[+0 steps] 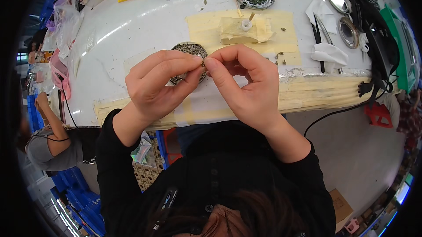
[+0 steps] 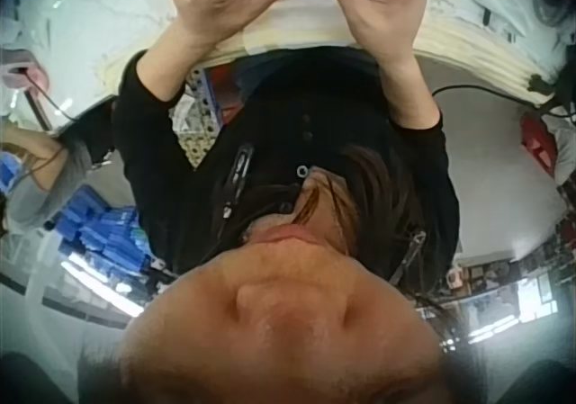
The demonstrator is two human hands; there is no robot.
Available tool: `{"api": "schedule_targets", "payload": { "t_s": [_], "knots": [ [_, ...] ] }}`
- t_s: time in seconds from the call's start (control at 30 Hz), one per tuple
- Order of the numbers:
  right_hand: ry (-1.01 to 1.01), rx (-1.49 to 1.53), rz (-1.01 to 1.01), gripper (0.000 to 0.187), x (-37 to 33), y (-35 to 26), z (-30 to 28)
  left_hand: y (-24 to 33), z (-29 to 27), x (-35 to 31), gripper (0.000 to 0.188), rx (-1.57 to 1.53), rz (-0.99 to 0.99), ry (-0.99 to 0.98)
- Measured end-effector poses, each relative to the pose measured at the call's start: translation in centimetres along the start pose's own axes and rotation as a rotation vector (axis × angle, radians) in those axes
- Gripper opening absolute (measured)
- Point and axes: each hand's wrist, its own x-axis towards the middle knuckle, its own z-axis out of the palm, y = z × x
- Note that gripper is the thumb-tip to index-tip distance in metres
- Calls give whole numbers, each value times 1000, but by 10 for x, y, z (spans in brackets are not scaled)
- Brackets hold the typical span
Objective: Assembling small metal rings and delicate components onto a base using fingers at a workbench.
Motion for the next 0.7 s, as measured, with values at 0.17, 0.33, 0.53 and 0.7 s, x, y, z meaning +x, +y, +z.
{"api": "schedule_targets", "payload": {
  "t_s": [0.17, 0.33, 0.53, 0.7],
  "knots": [
    [-45, 136, 75, 9, 1, 0, -1, 0, 1, 0, 23, -16, -9, 3],
    [-102, 280, 163, 12, 2, 2, -3, 0, 0, 0, 22, -77, -46, -18],
    [-109, 293, 156, 11, 3, 2, -3, 1, 1, 1, 21, -104, -74, -9],
    [11, -88, -141, 7, 3, 6, 0, 1, 1, 0, 20, -40, -70, -26]
  ]
}}
